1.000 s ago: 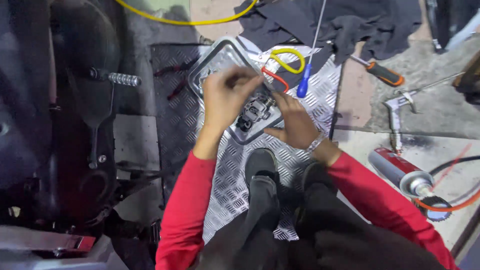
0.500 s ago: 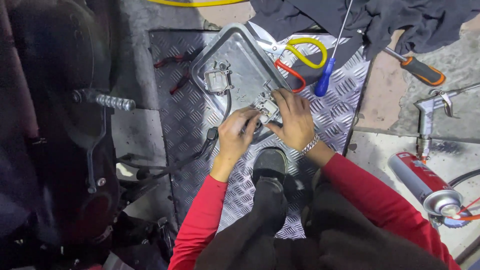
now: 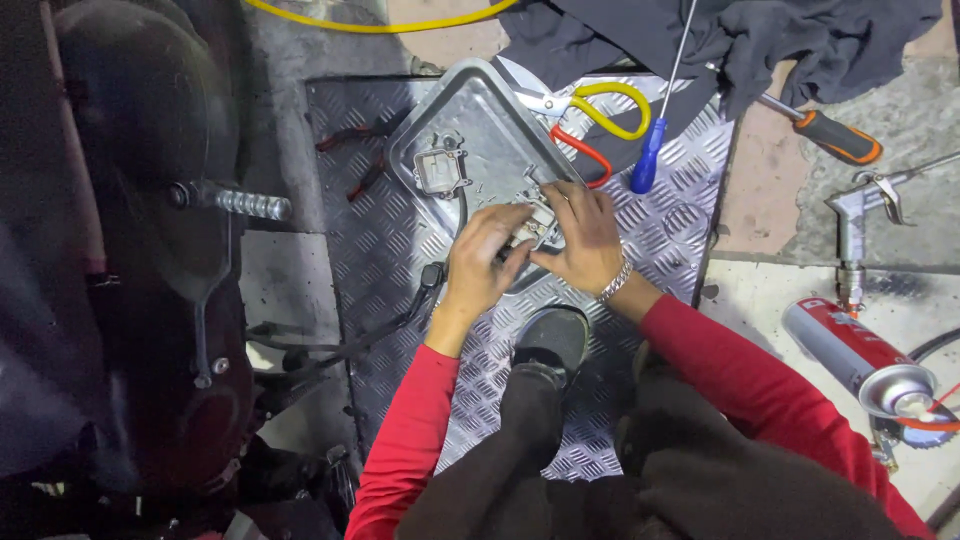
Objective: Assembling and cleaning a motorcycle carburetor using a screwdriver and pliers
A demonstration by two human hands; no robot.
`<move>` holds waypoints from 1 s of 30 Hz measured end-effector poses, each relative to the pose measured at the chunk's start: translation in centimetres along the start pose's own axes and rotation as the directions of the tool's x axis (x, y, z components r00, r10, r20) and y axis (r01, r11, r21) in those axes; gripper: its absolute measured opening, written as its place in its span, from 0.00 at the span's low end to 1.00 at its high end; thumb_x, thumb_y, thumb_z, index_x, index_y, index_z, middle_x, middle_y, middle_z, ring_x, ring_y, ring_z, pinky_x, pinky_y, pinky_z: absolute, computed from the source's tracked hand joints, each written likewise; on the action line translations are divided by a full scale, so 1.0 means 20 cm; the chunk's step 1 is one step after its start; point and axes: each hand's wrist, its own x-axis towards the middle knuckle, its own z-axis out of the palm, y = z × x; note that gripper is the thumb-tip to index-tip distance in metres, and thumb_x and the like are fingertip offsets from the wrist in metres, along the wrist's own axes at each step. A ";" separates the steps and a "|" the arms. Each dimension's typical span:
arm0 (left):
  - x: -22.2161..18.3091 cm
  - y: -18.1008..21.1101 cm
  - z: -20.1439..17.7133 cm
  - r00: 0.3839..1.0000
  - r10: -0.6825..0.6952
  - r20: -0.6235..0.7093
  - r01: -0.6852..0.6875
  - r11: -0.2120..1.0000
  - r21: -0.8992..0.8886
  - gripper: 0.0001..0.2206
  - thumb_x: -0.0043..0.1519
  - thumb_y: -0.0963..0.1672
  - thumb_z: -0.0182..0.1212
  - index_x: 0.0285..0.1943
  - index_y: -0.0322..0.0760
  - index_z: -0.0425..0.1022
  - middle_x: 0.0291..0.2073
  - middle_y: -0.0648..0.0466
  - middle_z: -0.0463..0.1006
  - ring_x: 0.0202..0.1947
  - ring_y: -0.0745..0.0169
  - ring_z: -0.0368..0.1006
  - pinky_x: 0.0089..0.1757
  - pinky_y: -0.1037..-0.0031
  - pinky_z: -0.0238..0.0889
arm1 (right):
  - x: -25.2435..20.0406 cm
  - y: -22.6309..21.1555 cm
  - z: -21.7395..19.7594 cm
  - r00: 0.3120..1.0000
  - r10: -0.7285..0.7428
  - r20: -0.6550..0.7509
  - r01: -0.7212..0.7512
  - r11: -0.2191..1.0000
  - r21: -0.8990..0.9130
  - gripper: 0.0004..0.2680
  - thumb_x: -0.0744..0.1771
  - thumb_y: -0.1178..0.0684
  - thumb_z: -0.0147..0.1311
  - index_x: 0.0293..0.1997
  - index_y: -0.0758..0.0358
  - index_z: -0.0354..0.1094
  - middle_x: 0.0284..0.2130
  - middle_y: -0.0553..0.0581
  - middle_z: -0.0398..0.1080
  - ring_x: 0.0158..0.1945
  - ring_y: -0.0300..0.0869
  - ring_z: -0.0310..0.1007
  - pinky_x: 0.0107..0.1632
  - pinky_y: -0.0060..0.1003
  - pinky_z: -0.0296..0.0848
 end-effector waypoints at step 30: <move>0.27 0.54 -0.01 0.930 0.187 0.316 0.014 0.842 -0.540 0.05 0.63 0.41 0.66 0.46 0.38 0.83 0.46 0.47 0.80 0.47 0.48 0.76 0.49 0.61 0.69 | -0.20 -0.22 -0.84 0.979 0.191 0.073 -0.204 0.936 0.286 0.30 0.53 0.49 0.77 0.58 0.66 0.68 0.44 0.66 0.72 0.49 0.61 0.76 0.49 0.52 0.77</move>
